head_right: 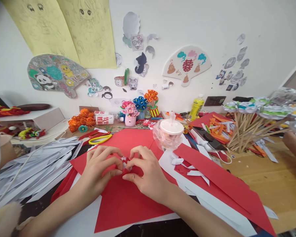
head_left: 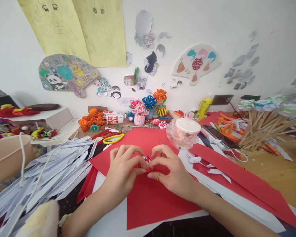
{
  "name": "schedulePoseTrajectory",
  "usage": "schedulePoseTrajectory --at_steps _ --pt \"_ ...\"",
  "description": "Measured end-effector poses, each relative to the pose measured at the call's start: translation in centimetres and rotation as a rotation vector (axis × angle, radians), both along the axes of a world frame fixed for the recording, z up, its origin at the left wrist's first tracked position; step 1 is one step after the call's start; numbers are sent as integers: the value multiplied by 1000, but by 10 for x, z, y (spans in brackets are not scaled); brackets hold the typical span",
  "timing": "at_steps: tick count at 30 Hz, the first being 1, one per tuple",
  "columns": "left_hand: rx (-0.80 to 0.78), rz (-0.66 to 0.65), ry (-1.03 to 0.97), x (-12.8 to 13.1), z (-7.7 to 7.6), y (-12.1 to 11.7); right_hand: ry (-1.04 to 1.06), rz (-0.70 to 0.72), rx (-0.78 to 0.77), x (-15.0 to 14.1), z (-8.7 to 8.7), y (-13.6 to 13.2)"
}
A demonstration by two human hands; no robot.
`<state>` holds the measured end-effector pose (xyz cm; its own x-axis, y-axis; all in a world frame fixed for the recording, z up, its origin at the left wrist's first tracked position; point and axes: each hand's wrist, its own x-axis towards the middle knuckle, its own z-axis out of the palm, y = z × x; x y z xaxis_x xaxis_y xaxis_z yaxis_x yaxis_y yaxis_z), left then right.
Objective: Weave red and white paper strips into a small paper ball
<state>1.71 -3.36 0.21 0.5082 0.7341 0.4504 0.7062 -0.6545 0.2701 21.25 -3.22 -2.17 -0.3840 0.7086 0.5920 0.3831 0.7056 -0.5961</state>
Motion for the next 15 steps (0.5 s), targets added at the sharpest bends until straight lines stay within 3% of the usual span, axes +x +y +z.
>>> schedulePoseTrajectory --at_steps 6,12,15 --pt "86 -82 -4 4 -1 -5 -60 -20 4 -3 -3 0" --pt "-169 -43 -229 -5 9 6 -96 -49 118 1 -6 4" --pt "-235 -15 -253 -9 5 13 -133 -21 155 3 -6 6"
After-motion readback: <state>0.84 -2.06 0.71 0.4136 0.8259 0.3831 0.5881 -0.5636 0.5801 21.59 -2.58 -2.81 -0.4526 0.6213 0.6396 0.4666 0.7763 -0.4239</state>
